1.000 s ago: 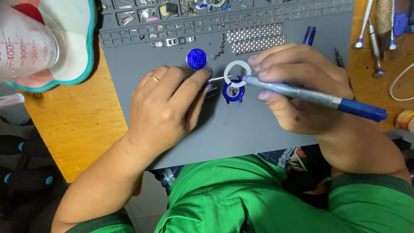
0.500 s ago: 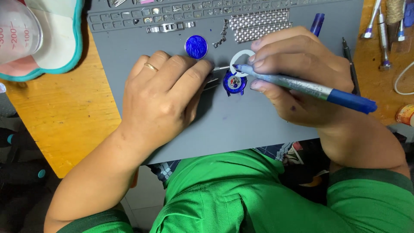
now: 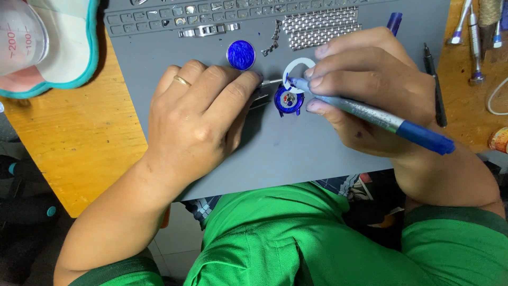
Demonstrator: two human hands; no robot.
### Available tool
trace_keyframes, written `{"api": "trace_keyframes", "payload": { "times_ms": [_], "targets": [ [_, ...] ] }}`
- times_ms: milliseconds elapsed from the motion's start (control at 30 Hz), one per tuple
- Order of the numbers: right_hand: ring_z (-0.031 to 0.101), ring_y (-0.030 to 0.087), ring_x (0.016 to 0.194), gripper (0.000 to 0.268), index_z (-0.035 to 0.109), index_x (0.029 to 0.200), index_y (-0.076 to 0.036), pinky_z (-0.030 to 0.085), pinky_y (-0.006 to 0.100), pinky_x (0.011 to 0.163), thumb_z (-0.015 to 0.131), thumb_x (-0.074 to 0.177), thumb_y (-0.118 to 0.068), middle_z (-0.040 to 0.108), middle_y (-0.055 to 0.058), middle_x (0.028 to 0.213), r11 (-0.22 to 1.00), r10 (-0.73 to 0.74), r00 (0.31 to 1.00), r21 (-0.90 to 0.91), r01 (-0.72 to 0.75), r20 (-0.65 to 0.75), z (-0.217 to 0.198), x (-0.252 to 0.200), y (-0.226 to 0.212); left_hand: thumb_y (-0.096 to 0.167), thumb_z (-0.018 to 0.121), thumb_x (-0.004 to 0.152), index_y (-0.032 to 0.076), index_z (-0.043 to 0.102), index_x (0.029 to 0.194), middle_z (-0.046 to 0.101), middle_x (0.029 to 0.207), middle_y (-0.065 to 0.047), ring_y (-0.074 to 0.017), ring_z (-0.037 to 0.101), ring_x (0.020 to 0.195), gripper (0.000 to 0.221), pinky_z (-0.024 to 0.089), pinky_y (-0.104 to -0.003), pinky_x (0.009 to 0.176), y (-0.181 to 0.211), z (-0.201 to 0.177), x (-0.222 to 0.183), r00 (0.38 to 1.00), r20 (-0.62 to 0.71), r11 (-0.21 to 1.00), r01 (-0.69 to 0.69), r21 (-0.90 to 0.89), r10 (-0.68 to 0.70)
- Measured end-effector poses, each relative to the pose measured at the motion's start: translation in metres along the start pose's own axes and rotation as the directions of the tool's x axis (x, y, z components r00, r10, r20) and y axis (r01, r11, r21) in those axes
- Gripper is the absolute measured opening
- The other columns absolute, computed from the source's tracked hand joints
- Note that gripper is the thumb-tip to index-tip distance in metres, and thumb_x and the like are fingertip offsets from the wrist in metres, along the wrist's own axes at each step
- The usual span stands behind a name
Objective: Cleaning and coloring the edges of a small blue watch strap component using a marker.
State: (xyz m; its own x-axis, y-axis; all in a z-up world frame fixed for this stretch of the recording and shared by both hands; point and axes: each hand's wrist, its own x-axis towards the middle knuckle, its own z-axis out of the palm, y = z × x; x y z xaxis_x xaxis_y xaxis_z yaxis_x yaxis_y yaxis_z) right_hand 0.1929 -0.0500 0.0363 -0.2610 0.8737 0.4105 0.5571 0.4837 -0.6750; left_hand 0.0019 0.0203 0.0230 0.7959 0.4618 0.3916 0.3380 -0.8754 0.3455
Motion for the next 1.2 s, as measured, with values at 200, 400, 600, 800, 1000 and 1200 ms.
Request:
{"api": "trace_keyframes", "payload": {
  "times_ms": [200, 400, 600, 800, 1000, 1200],
  "targets": [
    [0.054, 0.037, 0.081, 0.009, 0.051, 0.08, 0.006, 0.044, 0.04, 0.076, 0.055, 0.078, -0.001, 0.056, 0.021, 0.079, 1.0, -0.012, 1.0, -0.01, 0.012, -0.008, 0.0, 0.001, -0.002, 0.008, 0.045, 0.087, 0.003, 0.056, 0.09, 0.051, 0.076, -0.007, -0.023, 0.041, 0.061, 0.012, 0.028, -0.031, 0.052, 0.0, 0.0, 0.0, 1.0, -0.003, 1.0, -0.008, 0.006, 0.008],
    [0.053, 0.037, 0.08, 0.008, 0.053, 0.078, 0.008, 0.042, 0.04, 0.077, 0.059, 0.076, 0.003, 0.056, 0.02, 0.079, 1.0, -0.005, 1.0, -0.03, 0.006, 0.005, 0.0, 0.005, -0.005, 0.008, 0.045, 0.086, 0.004, 0.056, 0.09, 0.05, 0.075, -0.006, -0.023, 0.041, 0.061, 0.012, 0.028, -0.031, 0.052, 0.001, 0.0, -0.001, 1.0, -0.009, 1.0, -0.01, 0.021, 0.01],
    [0.053, 0.036, 0.077, 0.013, 0.052, 0.081, 0.006, 0.045, 0.039, 0.074, 0.061, 0.073, 0.001, 0.055, 0.019, 0.081, 0.995, -0.057, 0.997, -0.08, 0.053, -0.056, -0.001, 0.006, -0.007, 0.01, 0.048, 0.082, 0.006, 0.055, 0.091, 0.05, 0.074, -0.006, -0.0235, 0.041, 0.058, 0.011, 0.029, -0.032, 0.051, 0.002, 0.001, -0.002, 1.0, -0.021, 0.999, -0.003, 0.041, 0.004],
    [0.052, 0.033, 0.078, 0.014, 0.053, 0.081, 0.005, 0.044, 0.036, 0.073, 0.058, 0.075, -0.005, 0.056, 0.017, 0.08, 0.994, -0.046, 0.997, -0.102, 0.04, -0.064, -0.001, 0.004, -0.007, 0.011, 0.05, 0.082, 0.007, 0.055, 0.09, 0.051, 0.074, -0.005, -0.0233, 0.041, 0.058, 0.011, 0.028, -0.032, 0.05, 0.003, 0.001, -0.003, 1.0, -0.022, 0.999, -0.006, 0.051, 0.007],
    [0.052, 0.032, 0.077, 0.013, 0.055, 0.079, 0.006, 0.043, 0.035, 0.073, 0.059, 0.074, -0.005, 0.056, 0.017, 0.079, 0.993, -0.054, 0.995, -0.108, 0.045, -0.078, -0.002, 0.005, -0.009, 0.012, 0.052, 0.081, 0.007, 0.055, 0.09, 0.051, 0.073, -0.005, -0.023, 0.041, 0.058, 0.011, 0.028, -0.031, 0.049, 0.004, 0.002, -0.004, 1.0, -0.027, 0.999, -0.007, 0.053, 0.008],
    [0.052, 0.033, 0.077, 0.014, 0.053, 0.083, 0.006, 0.044, 0.036, 0.073, 0.059, 0.075, -0.003, 0.056, 0.018, 0.081, 0.995, -0.054, 0.993, -0.09, 0.045, -0.105, -0.003, 0.004, -0.008, 0.012, 0.055, 0.081, 0.006, 0.055, 0.09, 0.051, 0.073, -0.005, -0.0228, 0.041, 0.058, 0.011, 0.029, -0.031, 0.05, 0.004, 0.001, -0.003, 0.999, -0.046, 0.999, -0.003, 0.034, 0.004]
  ]
}}
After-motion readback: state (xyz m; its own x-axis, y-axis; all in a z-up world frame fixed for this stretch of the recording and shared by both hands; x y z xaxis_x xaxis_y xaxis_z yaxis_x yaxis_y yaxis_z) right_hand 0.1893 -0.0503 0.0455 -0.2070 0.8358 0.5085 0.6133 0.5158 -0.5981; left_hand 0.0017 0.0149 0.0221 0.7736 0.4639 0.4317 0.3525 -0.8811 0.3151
